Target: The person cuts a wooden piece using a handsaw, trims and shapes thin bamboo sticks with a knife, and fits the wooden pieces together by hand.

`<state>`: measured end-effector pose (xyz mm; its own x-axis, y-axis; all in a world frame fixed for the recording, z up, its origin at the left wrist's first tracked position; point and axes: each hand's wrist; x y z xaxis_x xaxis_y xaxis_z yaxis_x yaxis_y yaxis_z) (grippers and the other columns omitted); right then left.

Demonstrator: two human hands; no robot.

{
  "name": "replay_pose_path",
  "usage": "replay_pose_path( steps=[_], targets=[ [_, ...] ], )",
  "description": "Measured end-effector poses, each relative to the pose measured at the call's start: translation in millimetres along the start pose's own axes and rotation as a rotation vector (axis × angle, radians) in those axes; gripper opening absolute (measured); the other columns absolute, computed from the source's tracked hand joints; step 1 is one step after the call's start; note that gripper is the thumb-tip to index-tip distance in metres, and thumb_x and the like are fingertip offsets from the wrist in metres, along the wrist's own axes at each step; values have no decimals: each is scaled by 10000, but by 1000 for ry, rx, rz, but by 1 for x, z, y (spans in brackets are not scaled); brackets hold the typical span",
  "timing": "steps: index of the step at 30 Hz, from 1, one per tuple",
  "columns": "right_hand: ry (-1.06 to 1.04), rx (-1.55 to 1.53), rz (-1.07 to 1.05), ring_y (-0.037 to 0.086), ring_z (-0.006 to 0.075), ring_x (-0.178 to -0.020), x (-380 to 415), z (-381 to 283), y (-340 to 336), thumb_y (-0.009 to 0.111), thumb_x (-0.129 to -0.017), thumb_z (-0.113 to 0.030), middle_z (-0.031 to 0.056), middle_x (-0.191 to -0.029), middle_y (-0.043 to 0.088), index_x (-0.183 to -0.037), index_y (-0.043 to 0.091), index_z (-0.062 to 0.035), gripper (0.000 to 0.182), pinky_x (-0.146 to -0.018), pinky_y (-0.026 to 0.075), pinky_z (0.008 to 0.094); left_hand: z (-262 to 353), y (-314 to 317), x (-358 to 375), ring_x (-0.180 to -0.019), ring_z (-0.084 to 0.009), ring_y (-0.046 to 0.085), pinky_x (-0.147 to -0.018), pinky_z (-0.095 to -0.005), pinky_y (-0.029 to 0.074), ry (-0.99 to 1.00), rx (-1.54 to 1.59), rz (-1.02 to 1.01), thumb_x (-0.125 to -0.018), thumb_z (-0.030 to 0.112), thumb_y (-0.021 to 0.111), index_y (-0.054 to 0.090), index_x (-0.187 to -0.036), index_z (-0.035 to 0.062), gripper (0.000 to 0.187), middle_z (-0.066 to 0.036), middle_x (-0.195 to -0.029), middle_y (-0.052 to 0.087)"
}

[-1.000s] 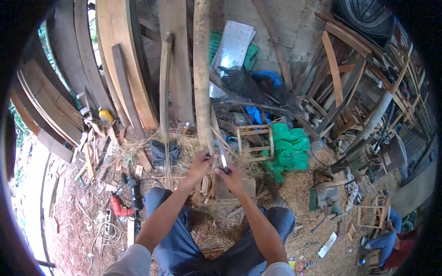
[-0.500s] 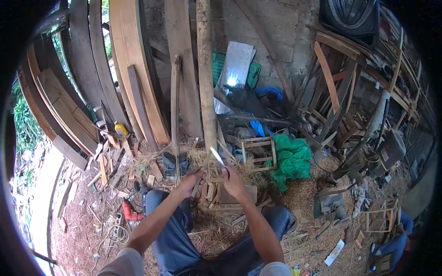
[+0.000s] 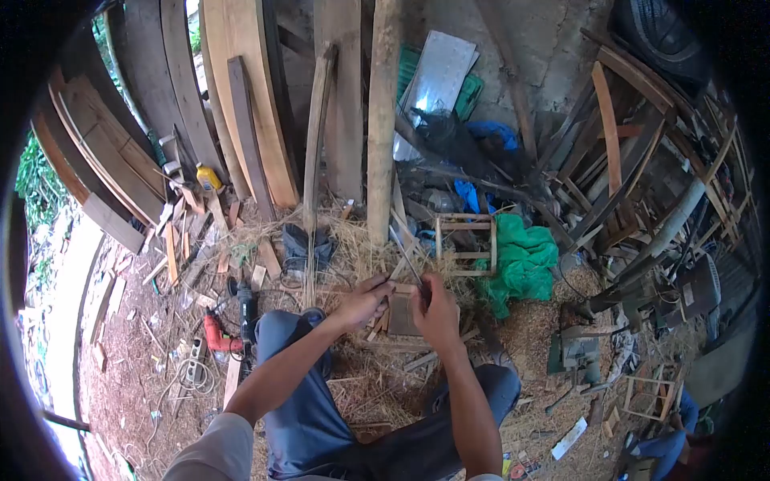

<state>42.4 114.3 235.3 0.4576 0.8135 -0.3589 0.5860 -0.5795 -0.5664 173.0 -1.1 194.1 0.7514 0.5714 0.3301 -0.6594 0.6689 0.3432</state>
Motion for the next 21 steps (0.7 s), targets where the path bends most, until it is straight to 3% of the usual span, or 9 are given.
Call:
replay_pose_path(
  steps=[4,6,8,10,12,15,17,21],
  targets=[
    [63,21,-20,593,349,-596,-7,11,-4,634,-820,-152,137,-668,602,-917,530,-31,186,-571,462,411,12,6,-1,-543,-70,345,-481,-243,307,80,-82,-115,-976,214,469,295,-1403,10,504,16,-711,393],
    [148,210,-152,604,350,-600,-12,25,-8,635,-797,-147,152,-655,605,-836,569,-7,159,-572,464,414,32,11,8,-527,-68,333,-474,-247,304,60,-137,-141,-984,215,452,286,-1413,22,499,18,-670,368],
    [237,194,-114,608,353,-608,-16,31,-4,637,-795,-161,165,-660,609,-805,583,2,173,-568,462,415,38,11,12,-511,-67,320,-466,-251,301,40,-189,-169,-992,215,435,276,-1422,33,494,21,-629,344],
    [335,182,-66,612,357,-616,-15,35,-1,639,-793,-176,177,-666,613,-775,597,12,193,-564,460,416,36,10,12,-519,-64,344,-464,-239,300,37,-234,-167,-986,251,445,459,-1109,49,237,18,-677,364],
    [237,107,41,371,222,-465,-12,37,2,682,-789,-235,134,-515,450,-699,531,39,326,-484,346,360,32,12,13,-507,-64,342,-460,-241,302,56,-265,-177,-987,252,441,463,-1102,50,233,16,-676,371],
    [142,115,37,421,266,-430,-12,17,-6,675,-795,-250,140,-494,464,-696,547,21,316,-473,359,372,35,17,18,-560,-79,391,-510,-258,351,13,-210,-176,-975,217,461,465,-1048,42,190,6,-699,404],
    [100,183,15,481,301,-452,-10,13,-4,680,-778,-243,148,-510,499,-697,560,7,288,-481,391,383,28,16,12,-487,-53,327,-442,-241,304,169,-463,-219,-956,145,494,348,-1390,63,466,33,-606,390],
    [21,429,-129,609,374,-583,-8,8,-3,692,-710,-209,169,-581,587,-702,594,-42,195,-541,480,433,15,23,9,-522,-47,362,-460,-225,331,290,-477,-279,-922,90,530,368,-1379,63,486,34,-685,452]
  ],
)
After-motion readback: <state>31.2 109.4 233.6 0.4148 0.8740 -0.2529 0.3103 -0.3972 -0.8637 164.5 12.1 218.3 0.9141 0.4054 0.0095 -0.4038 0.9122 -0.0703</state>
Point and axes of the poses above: each hand's wrist, its own x-axis away from the middle knuckle, its own y-axis out of the palm, z = x × y
